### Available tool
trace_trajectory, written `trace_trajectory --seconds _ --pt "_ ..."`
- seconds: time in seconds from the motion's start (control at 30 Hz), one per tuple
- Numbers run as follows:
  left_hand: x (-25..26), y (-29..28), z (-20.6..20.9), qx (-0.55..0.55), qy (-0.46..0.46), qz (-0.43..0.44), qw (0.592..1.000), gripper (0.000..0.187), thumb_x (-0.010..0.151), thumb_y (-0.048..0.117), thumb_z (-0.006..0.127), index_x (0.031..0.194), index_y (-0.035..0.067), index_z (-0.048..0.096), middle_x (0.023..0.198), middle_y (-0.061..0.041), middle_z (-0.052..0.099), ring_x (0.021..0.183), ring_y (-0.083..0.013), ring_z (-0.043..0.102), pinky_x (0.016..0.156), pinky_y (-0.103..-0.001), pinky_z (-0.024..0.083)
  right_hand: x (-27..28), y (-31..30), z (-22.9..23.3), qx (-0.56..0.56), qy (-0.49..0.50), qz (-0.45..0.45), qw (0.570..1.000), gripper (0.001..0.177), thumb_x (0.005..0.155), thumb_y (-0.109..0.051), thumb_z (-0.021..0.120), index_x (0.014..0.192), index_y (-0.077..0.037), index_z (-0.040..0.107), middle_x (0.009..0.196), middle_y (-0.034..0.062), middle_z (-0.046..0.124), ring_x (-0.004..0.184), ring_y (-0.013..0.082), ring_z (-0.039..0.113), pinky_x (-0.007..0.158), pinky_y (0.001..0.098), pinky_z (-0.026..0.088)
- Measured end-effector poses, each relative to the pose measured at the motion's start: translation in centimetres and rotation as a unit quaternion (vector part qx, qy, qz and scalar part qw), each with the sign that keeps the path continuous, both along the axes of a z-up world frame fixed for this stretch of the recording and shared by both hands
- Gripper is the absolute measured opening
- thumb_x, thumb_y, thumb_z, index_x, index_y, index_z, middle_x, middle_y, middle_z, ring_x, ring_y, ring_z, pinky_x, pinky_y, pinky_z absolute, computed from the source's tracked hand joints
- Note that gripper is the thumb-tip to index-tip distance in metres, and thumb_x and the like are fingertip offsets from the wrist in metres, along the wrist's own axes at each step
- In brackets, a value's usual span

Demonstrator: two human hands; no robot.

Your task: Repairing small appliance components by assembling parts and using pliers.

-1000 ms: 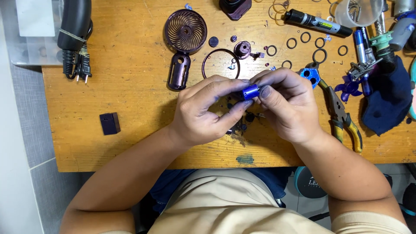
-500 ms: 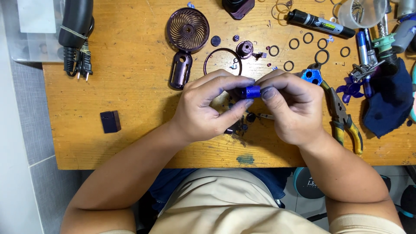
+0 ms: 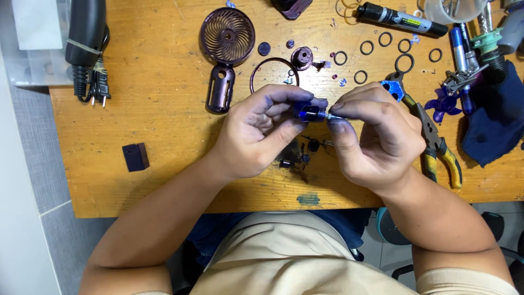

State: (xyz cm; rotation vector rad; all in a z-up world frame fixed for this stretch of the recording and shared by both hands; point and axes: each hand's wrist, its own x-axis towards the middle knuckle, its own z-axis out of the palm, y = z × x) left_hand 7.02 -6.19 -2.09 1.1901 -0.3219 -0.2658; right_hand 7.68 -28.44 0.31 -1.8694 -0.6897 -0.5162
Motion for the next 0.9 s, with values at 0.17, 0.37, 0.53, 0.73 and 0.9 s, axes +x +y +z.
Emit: trace_trajectory --seconds 0.17,0.37,0.53,0.73,0.9 --pt "0.1 0.2 0.4 0.036 -0.017 0.000 0.999 0.032 0.117 -0.003 0.069 0.149 -0.001 0.061 0.149 -0.020 0.076 0.142 -0.0269 0.076 0.134 -0.037 0.062 0.1 -0.2 0.4 -0.005 -0.016 0.003 1.000 0.017 0.110 0.000 0.069 0.107 0.016 0.069 0.092 0.0287 0.073 0.080 0.0396 0.073 0.076 0.0455 0.060" --pt "0.1 0.3 0.4 0.058 -0.039 0.015 0.997 0.033 0.117 -0.004 0.069 0.149 -0.004 0.061 0.149 -0.022 0.076 0.142 -0.0288 0.077 0.131 -0.038 0.064 0.3 0.1 1.6 -0.036 -0.041 0.020 0.998 0.014 0.107 0.003 0.072 0.102 0.016 0.070 0.089 0.0286 0.074 0.077 0.0406 0.071 0.075 0.0462 0.058" --pt "0.4 0.9 0.7 0.134 -0.086 0.030 0.987 0.037 0.113 -0.005 0.068 0.150 -0.004 0.063 0.149 -0.021 0.077 0.141 -0.0291 0.078 0.127 -0.036 0.065 0.3 -0.2 1.9 -0.071 -0.048 0.028 0.996 0.012 0.107 0.005 0.076 0.104 0.016 0.072 0.090 0.0287 0.075 0.079 0.0408 0.070 0.077 0.0467 0.057" --pt "0.7 1.1 0.3 0.267 -0.263 0.083 0.923 0.032 0.113 -0.003 0.073 0.144 0.001 0.070 0.140 -0.016 0.082 0.121 -0.0283 0.088 0.107 -0.034 0.072 0.3 -0.2 2.0 -0.100 -0.037 0.036 0.994 0.013 0.109 0.004 0.076 0.109 0.016 0.076 0.092 0.0271 0.074 0.081 0.0395 0.067 0.078 0.0449 0.055" --pt "1.0 0.9 0.3 0.247 -0.284 0.097 0.922 0.030 0.112 -0.006 0.073 0.141 -0.004 0.071 0.136 -0.022 0.082 0.123 -0.0355 0.086 0.117 -0.042 0.069 0.5 -0.4 2.2 -0.124 -0.028 0.039 0.991 0.011 0.110 0.005 0.078 0.112 0.015 0.079 0.094 0.0260 0.074 0.082 0.0387 0.067 0.078 0.0457 0.054"
